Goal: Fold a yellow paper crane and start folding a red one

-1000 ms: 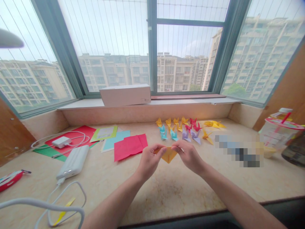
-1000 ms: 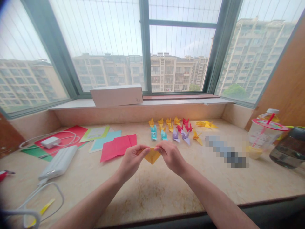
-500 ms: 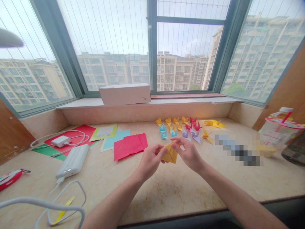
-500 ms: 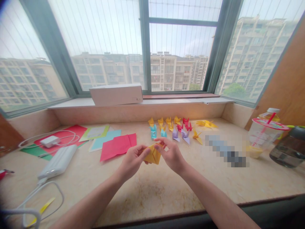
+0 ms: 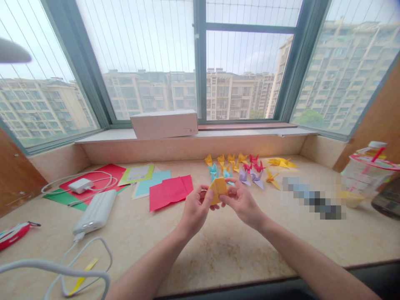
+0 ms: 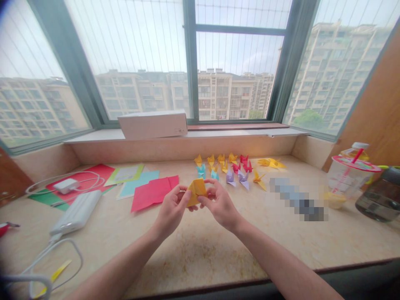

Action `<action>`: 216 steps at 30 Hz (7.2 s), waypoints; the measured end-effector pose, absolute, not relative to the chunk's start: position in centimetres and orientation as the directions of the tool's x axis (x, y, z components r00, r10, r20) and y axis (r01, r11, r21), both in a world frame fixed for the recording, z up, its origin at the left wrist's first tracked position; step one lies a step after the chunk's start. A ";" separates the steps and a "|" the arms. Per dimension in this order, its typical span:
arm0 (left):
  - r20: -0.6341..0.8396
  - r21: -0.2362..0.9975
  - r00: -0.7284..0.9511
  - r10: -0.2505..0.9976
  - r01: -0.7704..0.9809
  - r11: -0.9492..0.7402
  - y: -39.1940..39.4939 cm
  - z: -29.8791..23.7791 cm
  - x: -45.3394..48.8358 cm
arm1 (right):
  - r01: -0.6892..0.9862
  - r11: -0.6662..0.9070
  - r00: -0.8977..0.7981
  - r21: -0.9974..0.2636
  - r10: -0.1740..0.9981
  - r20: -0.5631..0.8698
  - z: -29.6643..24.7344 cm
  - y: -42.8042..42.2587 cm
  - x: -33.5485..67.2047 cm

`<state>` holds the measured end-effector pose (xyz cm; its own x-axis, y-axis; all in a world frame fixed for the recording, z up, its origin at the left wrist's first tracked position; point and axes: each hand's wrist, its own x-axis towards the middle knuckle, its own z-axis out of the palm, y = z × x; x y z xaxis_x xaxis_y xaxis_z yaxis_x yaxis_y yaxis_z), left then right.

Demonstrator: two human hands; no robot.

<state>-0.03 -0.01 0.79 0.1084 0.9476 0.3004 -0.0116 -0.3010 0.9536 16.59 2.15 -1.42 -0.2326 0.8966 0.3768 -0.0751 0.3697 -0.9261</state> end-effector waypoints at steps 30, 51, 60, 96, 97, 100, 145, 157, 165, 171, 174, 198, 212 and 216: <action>0.380 0.810 0.304 0.874 0.347 -0.472 0.0 -0.5 -0.7 | -0.059 0.279 -0.545 -0.958 0.795 0.266 -0.3 1.1 16.6; 0.426 0.601 0.358 0.831 0.575 -0.556 0.3 -1.4 -1.5 | 0.268 0.509 -0.535 -0.818 0.785 0.313 -0.6 1.0 17.4; 0.469 0.422 0.431 0.771 0.657 -0.624 0.5 -1.3 -1.9 | 0.468 0.651 -0.557 -0.598 0.742 0.372 -0.3 1.1 17.8; 0.358 0.272 0.551 0.754 0.711 -0.648 0.1 -0.6 -2.2 | 0.606 0.712 -0.628 -0.354 0.702 0.336 0.7 0.3 18.8; 0.357 0.271 0.551 0.754 0.712 -0.648 0.1 -0.7 -2.2 | 0.606 0.712 -0.629 -0.354 0.702 0.334 0.7 0.3 18.8; 0.361 0.263 0.554 0.750 0.712 -0.651 0.2 -0.6 -2.2 | 0.600 0.718 -0.639 -0.353 0.695 0.330 0.8 0.4 18.8; 0.417 0.302 0.402 0.816 0.785 -0.541 0.1 -0.2 -1.5 | 0.588 0.705 -0.569 -0.397 0.709 0.417 -0.3 1.4 18.9; 0.437 0.295 0.432 0.789 0.759 -0.580 -0.4 0.3 -1.2 | 0.612 0.666 -0.526 -0.427 0.745 0.410 -0.3 1.5 19.0; 0.435 0.298 0.439 0.786 0.753 -0.586 -0.5 0.4 -1.2 | 0.645 0.657 -0.506 -0.390 0.750 0.426 -0.5 1.5 19.1; 0.428 0.324 0.437 0.791 0.743 -0.586 -0.5 0.4 -1.2 | 0.575 0.646 -0.476 -0.502 0.763 0.437 -0.1 1.5 19.0; 0.438 0.360 0.391 0.810 0.749 -0.556 -0.2 0.3 -1.5 | 0.516 0.615 -0.452 -0.596 0.787 0.420 0.0 1.4 18.6; 0.164 0.985 0.260 0.952 0.011 -0.173 1.1 0.0 -0.8 | 0.377 0.660 -0.205 -0.650 0.744 0.636 -0.5 1.3 18.0; 0.090 0.996 0.484 0.871 -0.037 -0.082 0.6 0.7 -1.1 | 0.414 0.717 -0.234 -0.560 0.679 0.696 -0.5 1.3 18.2; 0.167 0.984 0.344 0.924 -0.112 -0.137 1.0 0.3 -1.0 | 0.417 0.620 -0.149 -0.665 0.768 0.623 -0.5 1.4 18.2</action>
<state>-0.97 0.95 0.35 0.3441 0.9239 0.1673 -0.1116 -0.1367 0.9843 18.17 1.36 -0.51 -0.1486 0.7680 0.6230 0.4166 0.6200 -0.6649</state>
